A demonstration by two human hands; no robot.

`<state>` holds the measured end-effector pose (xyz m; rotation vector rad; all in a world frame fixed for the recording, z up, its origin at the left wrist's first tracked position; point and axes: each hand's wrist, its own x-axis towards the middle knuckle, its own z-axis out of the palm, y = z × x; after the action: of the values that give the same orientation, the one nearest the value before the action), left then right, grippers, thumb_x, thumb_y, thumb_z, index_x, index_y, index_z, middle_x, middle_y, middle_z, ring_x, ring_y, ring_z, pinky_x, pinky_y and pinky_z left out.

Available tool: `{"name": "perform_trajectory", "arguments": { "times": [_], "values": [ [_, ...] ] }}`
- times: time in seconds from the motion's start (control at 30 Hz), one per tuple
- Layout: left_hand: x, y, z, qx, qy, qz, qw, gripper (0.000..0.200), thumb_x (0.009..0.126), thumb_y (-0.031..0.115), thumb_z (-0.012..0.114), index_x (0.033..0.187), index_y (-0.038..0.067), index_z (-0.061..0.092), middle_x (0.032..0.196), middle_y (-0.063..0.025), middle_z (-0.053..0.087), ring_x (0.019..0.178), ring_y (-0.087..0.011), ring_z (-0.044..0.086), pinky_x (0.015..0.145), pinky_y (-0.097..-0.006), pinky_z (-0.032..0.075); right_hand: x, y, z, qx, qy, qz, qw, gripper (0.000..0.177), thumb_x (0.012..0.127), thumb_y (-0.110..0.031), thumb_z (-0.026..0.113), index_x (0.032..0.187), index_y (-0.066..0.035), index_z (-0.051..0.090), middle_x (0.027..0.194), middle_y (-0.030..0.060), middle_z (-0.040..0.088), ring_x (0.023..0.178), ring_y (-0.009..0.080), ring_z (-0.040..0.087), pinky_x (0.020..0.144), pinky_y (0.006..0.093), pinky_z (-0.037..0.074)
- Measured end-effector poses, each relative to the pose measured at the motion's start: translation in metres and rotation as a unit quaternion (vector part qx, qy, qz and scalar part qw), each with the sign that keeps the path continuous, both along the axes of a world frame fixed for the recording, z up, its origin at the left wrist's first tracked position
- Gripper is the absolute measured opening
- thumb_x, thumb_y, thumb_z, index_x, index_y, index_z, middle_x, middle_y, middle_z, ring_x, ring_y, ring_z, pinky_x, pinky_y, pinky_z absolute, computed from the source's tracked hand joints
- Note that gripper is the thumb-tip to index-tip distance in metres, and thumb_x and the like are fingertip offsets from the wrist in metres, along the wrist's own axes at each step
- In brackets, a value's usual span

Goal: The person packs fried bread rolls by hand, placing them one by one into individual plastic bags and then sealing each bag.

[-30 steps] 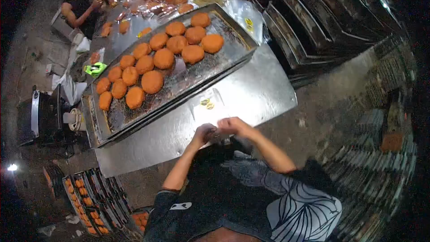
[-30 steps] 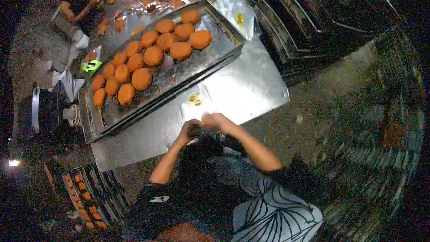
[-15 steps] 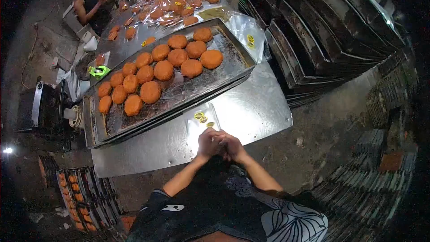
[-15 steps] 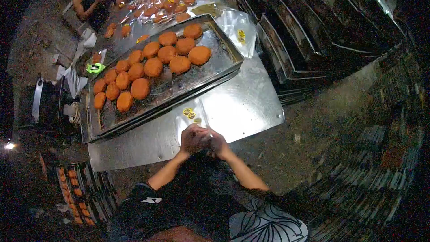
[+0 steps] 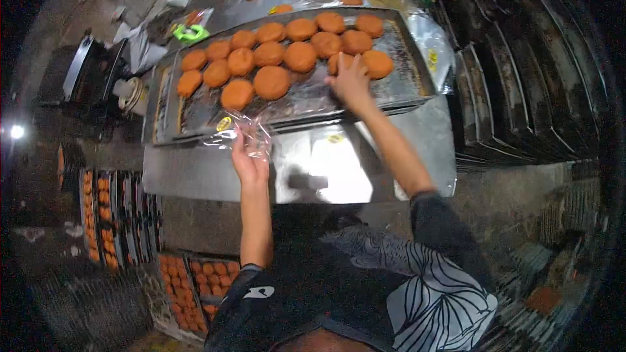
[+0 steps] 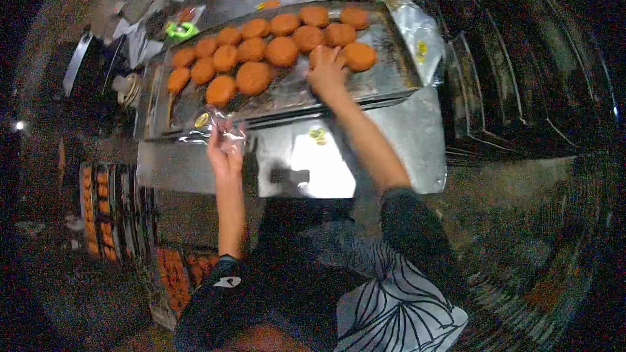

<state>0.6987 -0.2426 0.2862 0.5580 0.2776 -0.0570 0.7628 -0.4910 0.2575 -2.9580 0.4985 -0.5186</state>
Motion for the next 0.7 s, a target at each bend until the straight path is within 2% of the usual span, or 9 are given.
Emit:
{"name": "perform_trajectory", "arguments": {
  "times": [0.03, 0.1, 0.13, 0.17, 0.27, 0.37, 0.47, 0.6, 0.7],
  "values": [
    [-0.003, 0.012, 0.005, 0.005, 0.005, 0.012, 1.0, 0.01, 0.084, 0.015, 0.047, 0.092, 0.009, 0.049, 0.089, -0.0061, 0.054, 0.088, -0.0179, 0.053, 0.071, -0.0354, 0.044, 0.031, -0.022, -0.045, -0.034, 0.043, 0.014, 0.998, 0.065, 0.072, -0.037, 0.059, 0.122, -0.004, 0.032, 0.114, 0.0236, 0.039, 0.104, 0.0431, 0.04, 0.084, 0.0456, 0.038],
    [-0.001, 0.04, 0.014, -0.111, 0.058, 0.05, 0.991, 0.015, 0.077, 0.013, 0.051, 0.089, 0.006, 0.049, 0.094, -0.0076, 0.052, 0.094, -0.0229, 0.05, 0.081, -0.0478, 0.042, 0.037, -0.021, -0.021, 0.085, 0.065, 0.02, 0.994, 0.057, 0.072, -0.033, 0.059, 0.116, -0.002, 0.04, 0.111, 0.0222, 0.044, 0.104, 0.0393, 0.042, 0.079, 0.0448, 0.042],
    [0.003, 0.055, 0.01, -0.125, 0.057, 0.079, 0.987, 0.034, 0.07, 0.014, 0.053, 0.101, 0.002, 0.044, 0.107, -0.0106, 0.048, 0.102, -0.0286, 0.047, 0.086, -0.0542, 0.037, 0.034, -0.014, -0.023, 0.16, -0.014, 0.061, 0.985, 0.05, 0.071, -0.031, 0.06, 0.109, -0.001, 0.047, 0.111, 0.0212, 0.045, 0.102, 0.0378, 0.043, 0.078, 0.0445, 0.041],
    [0.005, 0.068, 0.008, -0.126, 0.054, 0.084, 0.987, 0.034, 0.07, 0.014, 0.053, 0.101, 0.002, 0.044, 0.107, -0.0106, 0.048, 0.102, -0.0286, 0.047, 0.086, -0.0542, 0.037, 0.03, -0.007, -0.022, 0.227, -0.092, 0.102, 0.964, 0.044, 0.07, -0.028, 0.06, 0.103, -0.001, 0.053, 0.11, 0.0202, 0.046, 0.101, 0.0362, 0.043, 0.078, 0.0442, 0.04],
    [0.012, 0.081, 0.0, -0.15, 0.045, 0.161, 0.974, 0.067, 0.069, 0.017, 0.048, 0.126, 0.002, 0.017, 0.122, -0.0138, 0.038, 0.115, -0.0325, 0.036, 0.09, -0.0537, 0.034, -0.068, 0.109, 0.051, 0.194, -0.319, 0.228, 0.899, 0.045, 0.063, -0.019, 0.062, 0.106, -0.008, 0.054, 0.098, 0.0133, 0.055, 0.092, 0.0296, 0.048, 0.078, 0.0411, 0.037],
    [-0.003, 0.05, 0.008, -0.013, -0.099, 0.075, 0.992, 0.066, 0.07, 0.021, 0.045, 0.129, 0.005, 0.019, 0.122, -0.0135, 0.039, 0.115, -0.0324, 0.036, 0.093, -0.0483, 0.033, -0.097, 0.16, 0.066, 0.077, -0.31, 0.436, 0.842, 0.056, 0.063, -0.021, 0.063, 0.114, 0.0, 0.048, 0.099, 0.0111, 0.055, 0.084, 0.026, 0.049, 0.072, 0.0346, 0.039],
    [-0.013, 0.025, 0.037, 0.018, -0.117, -0.043, 0.992, 0.052, 0.08, 0.027, 0.037, 0.128, 0.008, 0.028, 0.123, -0.0138, 0.04, 0.113, -0.0292, 0.039, 0.096, -0.0418, 0.031, -0.111, 0.157, 0.081, 0.221, -0.221, 0.339, 0.887, 0.08, 0.05, -0.014, 0.074, 0.121, 0.003, 0.038, 0.104, 0.0125, 0.055, 0.081, 0.0262, 0.052, 0.072, 0.0329, 0.043],
    [-0.018, 0.0, 0.038, 0.097, -0.111, -0.114, 0.982, 0.045, 0.085, 0.03, 0.036, 0.122, 0.003, 0.036, 0.118, -0.0128, 0.046, 0.109, -0.0252, 0.044, 0.093, -0.0381, 0.034, -0.129, 0.149, 0.068, 0.221, -0.281, 0.28, 0.891, 0.084, 0.048, -0.017, 0.076, 0.118, 0.009, 0.037, 0.098, 0.0154, 0.057, 0.072, 0.0246, 0.052, 0.064, 0.0304, 0.045],
    [-0.021, -0.016, 0.034, 0.097, -0.077, -0.137, 0.983, 0.044, 0.083, 0.028, 0.041, 0.117, 0.0, 0.04, 0.115, -0.0121, 0.047, 0.102, -0.0243, 0.05, 0.089, -0.0363, 0.038, -0.11, 0.147, 0.066, 0.211, -0.326, 0.213, 0.897, 0.069, 0.062, -0.023, 0.065, 0.12, 0.003, 0.04, 0.076, 0.0109, 0.056, 0.064, 0.0234, 0.048, 0.059, 0.0328, 0.042]
  ]
}}
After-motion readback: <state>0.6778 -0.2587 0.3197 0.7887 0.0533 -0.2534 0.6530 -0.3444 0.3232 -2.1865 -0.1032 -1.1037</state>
